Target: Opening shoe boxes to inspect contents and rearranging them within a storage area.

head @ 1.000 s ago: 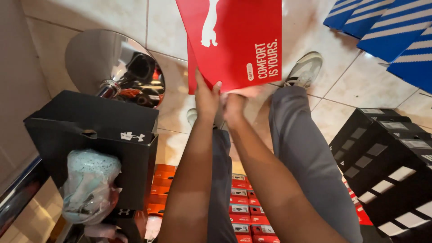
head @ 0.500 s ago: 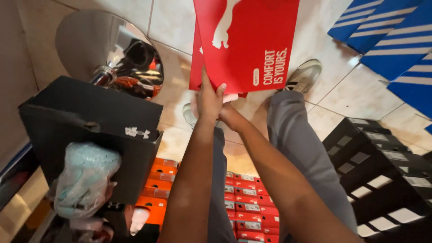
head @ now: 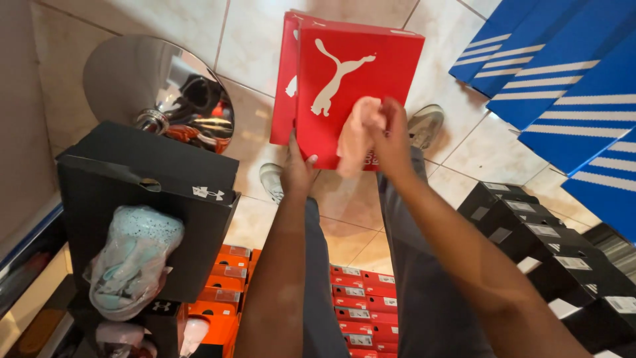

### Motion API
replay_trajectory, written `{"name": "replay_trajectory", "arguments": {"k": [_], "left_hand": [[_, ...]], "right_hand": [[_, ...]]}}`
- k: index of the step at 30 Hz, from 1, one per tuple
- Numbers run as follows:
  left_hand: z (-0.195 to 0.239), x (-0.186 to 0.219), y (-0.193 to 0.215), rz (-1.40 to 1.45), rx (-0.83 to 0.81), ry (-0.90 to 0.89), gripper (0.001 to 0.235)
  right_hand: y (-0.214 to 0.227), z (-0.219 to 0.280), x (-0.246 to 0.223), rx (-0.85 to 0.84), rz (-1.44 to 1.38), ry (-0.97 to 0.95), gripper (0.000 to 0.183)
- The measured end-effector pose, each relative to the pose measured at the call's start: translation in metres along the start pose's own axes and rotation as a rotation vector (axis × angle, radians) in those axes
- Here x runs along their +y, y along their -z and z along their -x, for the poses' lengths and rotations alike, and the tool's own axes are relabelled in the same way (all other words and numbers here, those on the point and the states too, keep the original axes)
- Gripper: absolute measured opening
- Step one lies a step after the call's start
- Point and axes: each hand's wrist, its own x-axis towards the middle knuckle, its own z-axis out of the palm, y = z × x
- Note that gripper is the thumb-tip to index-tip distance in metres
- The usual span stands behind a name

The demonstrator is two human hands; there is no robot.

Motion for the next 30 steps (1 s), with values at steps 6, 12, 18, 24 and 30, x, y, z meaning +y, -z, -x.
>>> {"name": "replay_trajectory", "arguments": {"k": [6,12,18,24,30], "left_hand": [[-0.006,-0.009,-0.005,-0.058,-0.059,0.004,0.087],[-0.001,0.005,0.006,-0.033,-0.024,-0.049,0.087],[0.010,0.029,0.028,0.016,0.046,-0.078,0.087],[0.003,0.008,0.010,-0.055,-0.043,0.000,0.085],[0.000,0.019,0.012,0.013,-0.002,-0.077,0.086]], "right_hand": [[-0.065,-0.023,0.054,-0.059,0.914,0.721,0.080],[-0.024,-0.090,0.073,-0.012,1.227,1.417,0.052],[-0.069,-0.133,-0.036,-0.025,1.392,0.382,0.060],[-0.072,-0.061,0.085,0.185,0.894,1.160,0.069],[-0.001,-0.079,0.108,0.508,-0.805,0.383,0.033]]}}
